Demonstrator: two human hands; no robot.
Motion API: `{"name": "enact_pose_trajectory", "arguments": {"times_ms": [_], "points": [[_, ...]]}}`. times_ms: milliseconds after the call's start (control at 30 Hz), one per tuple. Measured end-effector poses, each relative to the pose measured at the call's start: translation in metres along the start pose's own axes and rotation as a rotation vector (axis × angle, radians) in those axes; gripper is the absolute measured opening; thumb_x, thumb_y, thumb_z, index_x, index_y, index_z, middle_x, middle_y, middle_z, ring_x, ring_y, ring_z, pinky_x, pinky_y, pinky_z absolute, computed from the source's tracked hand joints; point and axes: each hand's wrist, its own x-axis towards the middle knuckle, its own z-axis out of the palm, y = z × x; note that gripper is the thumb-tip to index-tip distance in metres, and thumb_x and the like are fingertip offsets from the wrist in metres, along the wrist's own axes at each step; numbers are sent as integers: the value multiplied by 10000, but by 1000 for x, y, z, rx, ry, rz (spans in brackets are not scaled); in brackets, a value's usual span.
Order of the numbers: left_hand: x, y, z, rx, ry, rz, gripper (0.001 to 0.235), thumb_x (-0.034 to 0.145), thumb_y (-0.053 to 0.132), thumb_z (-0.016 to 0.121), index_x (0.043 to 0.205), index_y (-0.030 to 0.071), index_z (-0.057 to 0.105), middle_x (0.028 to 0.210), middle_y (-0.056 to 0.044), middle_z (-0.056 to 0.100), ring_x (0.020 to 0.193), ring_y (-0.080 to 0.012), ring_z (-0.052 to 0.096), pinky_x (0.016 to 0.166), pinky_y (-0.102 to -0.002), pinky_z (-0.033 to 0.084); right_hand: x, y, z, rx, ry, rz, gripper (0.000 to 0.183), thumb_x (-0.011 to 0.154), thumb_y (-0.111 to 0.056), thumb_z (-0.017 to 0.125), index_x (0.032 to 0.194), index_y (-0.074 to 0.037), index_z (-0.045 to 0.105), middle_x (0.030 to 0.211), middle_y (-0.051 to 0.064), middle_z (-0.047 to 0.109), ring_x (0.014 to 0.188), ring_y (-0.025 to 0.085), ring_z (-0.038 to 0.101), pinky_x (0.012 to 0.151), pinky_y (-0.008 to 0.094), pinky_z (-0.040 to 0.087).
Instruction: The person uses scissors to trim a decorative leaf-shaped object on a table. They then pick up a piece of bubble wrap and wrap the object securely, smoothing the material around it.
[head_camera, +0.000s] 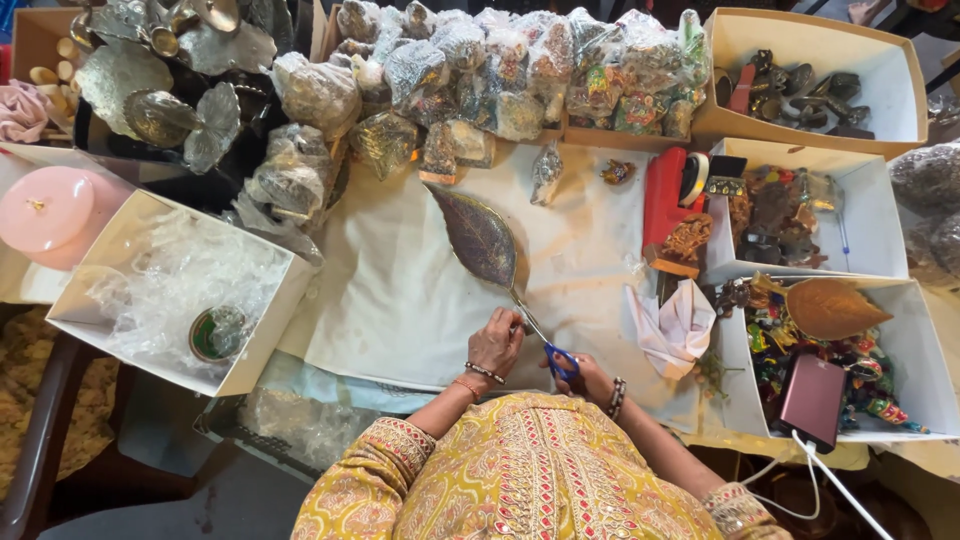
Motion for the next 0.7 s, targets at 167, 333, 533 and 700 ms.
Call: {"name": "enact_pose_trajectory", "arguments": {"times_ms": [167, 333, 533, 700], "points": [[-1, -4, -5, 15, 39, -20, 91, 948, 216, 651, 995, 140, 632, 995, -58, 661, 791, -326, 687, 636, -454, 536, 4, 3, 5, -28, 81, 17, 476, 964, -370, 643, 1206, 40, 663, 592, 37, 582, 451, 96, 492, 433, 246, 362], [-2, -7, -2, -21, -18, -10, 101, 939, 214, 656, 1001, 138, 631, 994, -52, 670, 800, -315, 699, 647, -452, 541, -4, 14, -12, -24, 53, -6, 477, 977, -360, 653, 1218, 51, 665, 599, 22, 565, 466, 80, 480, 441, 237, 356], [1, -11, -1, -7, -17, 15, 115, 934, 196, 653, 1024, 129, 628, 1008, -65, 667, 808, -321, 701, 656, -455, 544, 4, -6, 9, -46, 59, 25, 474, 968, -377, 647, 1204, 33, 657, 591, 35, 580, 463, 98, 506, 443, 247, 370], [-2, -16, 1, -42, -26, -25, 118, 944, 208, 653, 1022, 125, 619, 1008, -67, 661, 813, -302, 712, 671, -446, 548, -1, 9, -9, -31, 3, 17, 501, 963, -393, 654, 1210, 42, 661, 611, 32, 601, 479, 94, 520, 459, 246, 378]]}}
